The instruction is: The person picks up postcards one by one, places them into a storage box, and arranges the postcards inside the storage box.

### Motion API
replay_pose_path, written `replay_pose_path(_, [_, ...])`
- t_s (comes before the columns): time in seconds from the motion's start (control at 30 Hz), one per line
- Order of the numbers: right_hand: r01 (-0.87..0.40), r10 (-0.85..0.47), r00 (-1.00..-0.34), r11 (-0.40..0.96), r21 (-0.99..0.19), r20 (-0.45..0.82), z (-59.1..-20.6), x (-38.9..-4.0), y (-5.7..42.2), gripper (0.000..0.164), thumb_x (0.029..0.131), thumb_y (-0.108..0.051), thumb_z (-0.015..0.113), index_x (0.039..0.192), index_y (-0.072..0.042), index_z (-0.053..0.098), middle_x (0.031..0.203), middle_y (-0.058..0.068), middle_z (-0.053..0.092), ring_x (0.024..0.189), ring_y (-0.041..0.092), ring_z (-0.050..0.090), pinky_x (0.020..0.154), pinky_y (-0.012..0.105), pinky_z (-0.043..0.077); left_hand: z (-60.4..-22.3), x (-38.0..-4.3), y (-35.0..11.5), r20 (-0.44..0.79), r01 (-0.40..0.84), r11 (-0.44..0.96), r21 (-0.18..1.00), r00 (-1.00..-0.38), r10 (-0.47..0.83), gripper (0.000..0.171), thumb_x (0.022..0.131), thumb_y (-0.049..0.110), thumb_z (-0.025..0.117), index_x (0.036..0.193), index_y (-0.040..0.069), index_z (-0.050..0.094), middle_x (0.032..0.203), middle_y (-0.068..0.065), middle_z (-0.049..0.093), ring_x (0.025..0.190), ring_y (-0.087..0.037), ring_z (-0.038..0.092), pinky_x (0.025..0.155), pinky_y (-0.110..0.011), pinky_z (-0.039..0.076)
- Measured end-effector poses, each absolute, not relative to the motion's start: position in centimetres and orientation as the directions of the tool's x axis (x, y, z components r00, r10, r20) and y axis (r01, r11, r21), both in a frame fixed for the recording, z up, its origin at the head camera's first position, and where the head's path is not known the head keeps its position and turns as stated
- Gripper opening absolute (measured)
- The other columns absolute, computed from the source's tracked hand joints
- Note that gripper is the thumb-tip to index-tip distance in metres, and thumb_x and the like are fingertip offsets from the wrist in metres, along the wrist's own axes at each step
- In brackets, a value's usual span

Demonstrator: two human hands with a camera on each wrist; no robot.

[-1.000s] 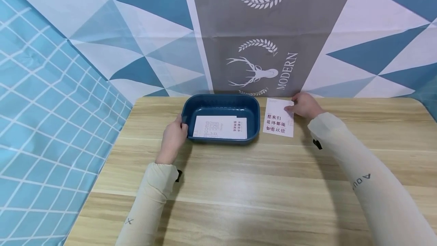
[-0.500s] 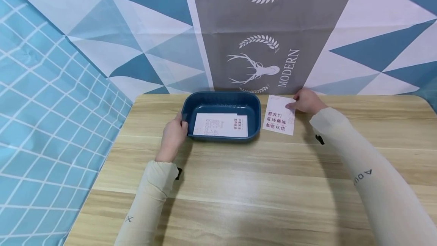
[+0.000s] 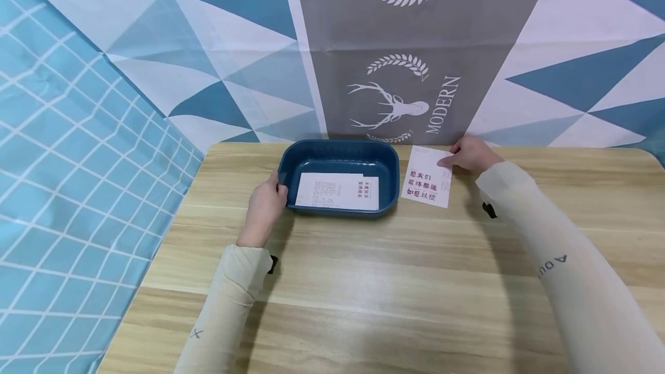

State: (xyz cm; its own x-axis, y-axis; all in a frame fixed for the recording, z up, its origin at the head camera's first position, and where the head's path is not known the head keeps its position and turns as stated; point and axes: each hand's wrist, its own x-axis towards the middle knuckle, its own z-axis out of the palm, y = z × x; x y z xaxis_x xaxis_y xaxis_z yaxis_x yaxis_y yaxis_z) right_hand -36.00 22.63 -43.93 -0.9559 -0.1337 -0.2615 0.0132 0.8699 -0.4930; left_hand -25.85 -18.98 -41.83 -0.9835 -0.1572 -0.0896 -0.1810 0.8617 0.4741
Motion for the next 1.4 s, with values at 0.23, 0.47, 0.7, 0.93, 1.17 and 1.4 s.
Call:
replay_pose_path(0.23, [0.068, -0.093, -0.954, 0.859, -0.508, -0.284, -44.3, -35.9, 23.0, 0.046, 0.077, -0.032, 0.074, 0.097, 0.006, 0.057, 0.087, 0.015, 0.055, 0.080, 0.028, 0.047, 0.064, 0.029, 0.037, -41.9, -25.9, -18.8, -0.074, -0.166, 0.870, 0.464, -0.986, -0.149, 0.052, 0.095, 0.016, 0.038, 0.143, -0.004, 0.032, 0.132, -0.027, 0.051, 0.084, -0.030, 0.054, 0.075, -0.040, 0.045])
replay_pose_path(0.47, [0.083, -0.101, -0.946, 0.842, -0.534, -0.307, -44.1, -35.7, 23.3, 0.044, 0.075, -0.035, 0.075, 0.089, 0.002, 0.057, 0.072, 0.005, 0.052, 0.069, 0.021, 0.046, 0.059, 0.028, 0.037, -42.0, -25.8, -19.0, -0.086, -0.182, 0.862, 0.473, -0.983, -0.161, 0.053, 0.095, 0.016, 0.037, 0.144, -0.002, 0.030, 0.133, -0.026, 0.050, 0.083, -0.029, 0.053, 0.071, -0.038, 0.043])
replay_pose_path(0.7, [0.132, -0.123, -0.936, 0.748, -0.651, -0.330, -44.1, -35.3, 23.0, 0.041, 0.079, -0.024, 0.074, 0.099, 0.005, 0.053, 0.081, 0.007, 0.054, 0.067, 0.015, 0.050, 0.060, 0.026, 0.043, -42.1, -25.8, -19.1, -0.065, -0.167, 0.870, 0.464, -0.986, -0.154, 0.052, 0.094, 0.015, 0.038, 0.143, -0.002, 0.033, 0.128, -0.027, 0.054, 0.080, -0.029, 0.053, 0.071, -0.039, 0.044])
replay_pose_path(0.93, [0.160, -0.196, -0.908, 0.655, -0.738, -0.370, -44.1, -35.1, 22.8, 0.055, 0.085, -0.013, 0.065, 0.127, 0.013, 0.043, 0.088, 0.008, 0.060, 0.067, 0.010, 0.055, 0.062, 0.023, 0.049, -42.1, -25.7, -19.1, -0.064, -0.162, 0.870, 0.465, -0.987, -0.150, 0.052, 0.094, 0.015, 0.038, 0.143, -0.002, 0.034, 0.128, -0.027, 0.054, 0.079, -0.029, 0.053, 0.070, -0.038, 0.043])
replay_pose_path(1.17, [0.149, -0.250, -0.901, 0.587, -0.795, -0.354, -43.4, -34.5, 23.6, 0.036, 0.087, -0.011, 0.060, 0.113, 0.013, 0.053, 0.077, -0.005, 0.063, 0.069, 0.010, 0.055, 0.065, 0.024, 0.049, -41.9, -25.5, -18.9, -0.035, -0.144, 0.876, 0.460, -0.989, -0.144, 0.050, 0.094, 0.014, 0.039, 0.141, -0.004, 0.037, 0.121, -0.029, 0.057, 0.073, -0.028, 0.052, 0.066, -0.039, 0.045])
replay_pose_path(1.4, [0.143, -0.251, -0.923, 0.480, -0.866, -0.291, -42.0, -33.3, 25.2, 0.037, 0.091, -0.008, 0.055, 0.119, 0.015, 0.050, 0.081, -0.008, 0.063, 0.071, 0.005, 0.059, 0.071, 0.025, 0.052, -41.9, -25.5, -19.0, -0.042, -0.149, 0.875, 0.461, -0.988, -0.146, 0.051, 0.094, 0.015, 0.037, 0.142, -0.003, 0.035, 0.119, -0.030, 0.058, 0.072, -0.028, 0.051, 0.064, -0.038, 0.043])
